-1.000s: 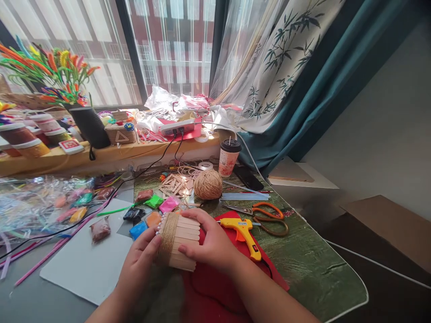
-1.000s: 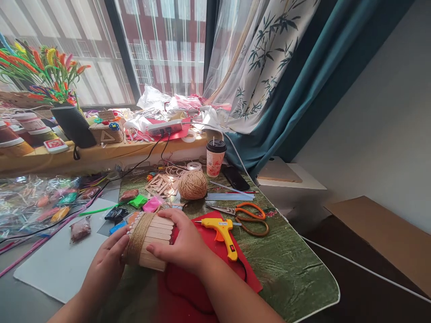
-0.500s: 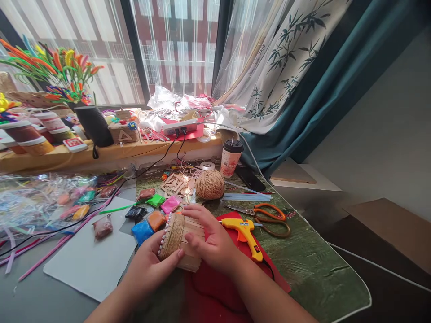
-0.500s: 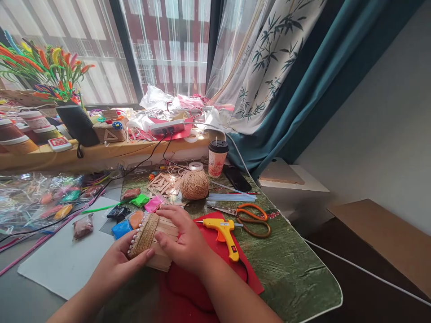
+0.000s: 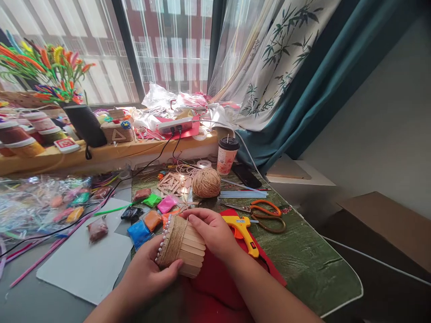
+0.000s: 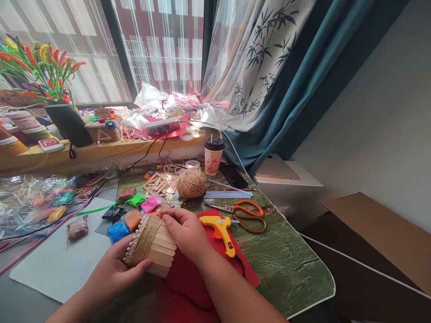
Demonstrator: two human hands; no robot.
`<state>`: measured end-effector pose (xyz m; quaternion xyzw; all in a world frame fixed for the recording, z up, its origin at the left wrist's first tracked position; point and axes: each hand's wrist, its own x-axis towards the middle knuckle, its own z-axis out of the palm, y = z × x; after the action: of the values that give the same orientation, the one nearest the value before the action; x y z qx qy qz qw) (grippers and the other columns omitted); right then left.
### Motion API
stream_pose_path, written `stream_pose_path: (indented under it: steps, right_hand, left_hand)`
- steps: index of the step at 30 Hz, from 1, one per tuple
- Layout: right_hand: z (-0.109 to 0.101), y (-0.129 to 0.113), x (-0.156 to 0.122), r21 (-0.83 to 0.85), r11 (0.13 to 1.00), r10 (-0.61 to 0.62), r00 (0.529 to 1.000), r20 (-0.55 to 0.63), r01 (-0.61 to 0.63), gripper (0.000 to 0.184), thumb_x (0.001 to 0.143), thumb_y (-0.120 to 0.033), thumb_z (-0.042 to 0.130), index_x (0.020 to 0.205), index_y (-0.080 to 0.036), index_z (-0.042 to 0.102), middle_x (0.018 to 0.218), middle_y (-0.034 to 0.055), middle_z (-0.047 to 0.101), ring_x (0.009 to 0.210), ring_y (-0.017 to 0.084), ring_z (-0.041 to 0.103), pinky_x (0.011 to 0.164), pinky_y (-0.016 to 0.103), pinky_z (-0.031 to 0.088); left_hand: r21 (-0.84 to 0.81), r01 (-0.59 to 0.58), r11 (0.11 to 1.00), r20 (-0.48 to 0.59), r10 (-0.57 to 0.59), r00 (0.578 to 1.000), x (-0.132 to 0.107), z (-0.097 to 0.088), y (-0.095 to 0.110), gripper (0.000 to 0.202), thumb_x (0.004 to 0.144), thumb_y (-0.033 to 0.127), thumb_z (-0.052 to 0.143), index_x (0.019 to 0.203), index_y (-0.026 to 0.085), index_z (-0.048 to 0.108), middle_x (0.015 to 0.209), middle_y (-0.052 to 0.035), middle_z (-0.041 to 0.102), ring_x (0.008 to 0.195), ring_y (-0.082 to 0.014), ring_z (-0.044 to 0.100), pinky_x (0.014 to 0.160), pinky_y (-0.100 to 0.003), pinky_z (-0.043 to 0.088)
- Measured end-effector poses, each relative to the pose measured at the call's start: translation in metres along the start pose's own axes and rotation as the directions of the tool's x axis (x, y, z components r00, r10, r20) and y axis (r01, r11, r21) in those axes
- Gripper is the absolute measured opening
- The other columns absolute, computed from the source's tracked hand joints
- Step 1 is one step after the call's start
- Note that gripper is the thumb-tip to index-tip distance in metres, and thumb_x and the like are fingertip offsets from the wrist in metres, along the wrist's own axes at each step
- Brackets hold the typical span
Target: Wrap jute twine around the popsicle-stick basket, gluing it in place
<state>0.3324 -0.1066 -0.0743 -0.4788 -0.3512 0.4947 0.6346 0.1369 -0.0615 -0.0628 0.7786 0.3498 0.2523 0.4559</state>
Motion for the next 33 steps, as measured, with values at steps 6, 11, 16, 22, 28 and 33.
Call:
stream_pose_path:
  steps: [6, 11, 16, 22, 28, 33]
  right_hand:
    - [0.0016, -0.0022, 0.003, 0.14, 0.985, 0.109, 0.992, -0.063, -0.099, 0.04, 0.063, -0.047, 0.091, 0.09, -0.02, 0.081, 0.092, 0.0068, 0.08, 0.082, 0.02, 0.07, 0.079, 0.034, 0.054]
    - [-0.0014, -0.0022, 0.0051, 0.214, 0.965, 0.164, 0.985, -0.054, -0.149, 0.037, 0.055, -0.038, 0.096, 0.082, -0.018, 0.08, 0.084, 0.005, 0.08, 0.075, 0.016, 0.069, 0.076, 0.03, 0.053]
    - [-0.0007, -0.0006, 0.0051, 0.238, 0.962, 0.159, 0.981, -0.107, -0.13, 0.037, 0.051, -0.035, 0.098, 0.077, -0.017, 0.078, 0.074, 0.0014, 0.076, 0.069, 0.014, 0.067, 0.07, 0.027, 0.052]
    - [0.0006, -0.0018, 0.0035, 0.296, 0.943, 0.191, 0.976, -0.104, -0.153, 0.038, 0.05, -0.034, 0.099, 0.075, -0.017, 0.075, 0.072, 0.0002, 0.075, 0.067, 0.012, 0.065, 0.068, 0.025, 0.05]
    - [0.0031, -0.0013, 0.0028, 0.302, 0.944, 0.178, 0.977, -0.119, -0.135, 0.038, 0.051, -0.034, 0.099, 0.074, -0.017, 0.074, 0.07, 0.0004, 0.075, 0.066, 0.013, 0.066, 0.067, 0.026, 0.051]
    - [0.0029, -0.0005, 0.0033, 0.285, 0.95, 0.169, 0.977, -0.129, -0.127, 0.038, 0.051, -0.034, 0.098, 0.075, -0.017, 0.074, 0.072, 0.0007, 0.075, 0.067, 0.013, 0.066, 0.068, 0.026, 0.051]
  left_hand:
    - [-0.074, -0.012, 0.997, 0.072, 0.017, 0.997, 0.0012, -0.0019, -0.001, 0.043, 0.069, 0.035, 0.084, 0.109, 0.02, 0.078, 0.104, -0.0085, 0.083, 0.093, -0.0327, 0.076, 0.079, -0.034, 0.063]
    - [0.052, -0.009, 0.999, 0.03, 0.008, 1.0, -0.0016, -0.0034, 0.0041, 0.023, 0.082, 0.041, 0.074, 0.088, 0.019, 0.08, 0.089, -0.0075, 0.082, 0.08, -0.0292, 0.075, 0.07, -0.03, 0.06]
    - [0.022, -0.059, 0.998, 0.048, 0.058, 0.997, -0.0022, -0.0033, 0.0064, 0.019, 0.085, 0.036, 0.07, 0.087, 0.02, 0.08, 0.082, -0.0045, 0.082, 0.072, -0.025, 0.072, 0.065, -0.027, 0.058]
    - [-0.082, -0.035, 0.996, 0.075, 0.041, 0.996, -0.0006, -0.0026, 0.0004, 0.021, 0.085, 0.038, 0.073, 0.09, 0.02, 0.082, 0.089, -0.0067, 0.083, 0.079, -0.0271, 0.073, 0.071, -0.028, 0.059]
    - [-0.281, 0.172, 0.944, 0.159, -0.131, 0.978, 0.0005, -0.0026, -0.0014, 0.043, 0.087, 0.05, 0.07, 0.116, 0.02, 0.079, 0.115, -0.0107, 0.081, 0.108, -0.0361, 0.072, 0.087, -0.036, 0.06]
    - [-0.325, 0.253, 0.911, -0.029, -0.277, 0.961, 0.0036, -0.0002, 0.0062, 0.05, 0.072, 0.042, 0.085, 0.117, 0.022, 0.077, 0.118, -0.0085, 0.081, 0.111, -0.0363, 0.072, 0.091, -0.038, 0.061]
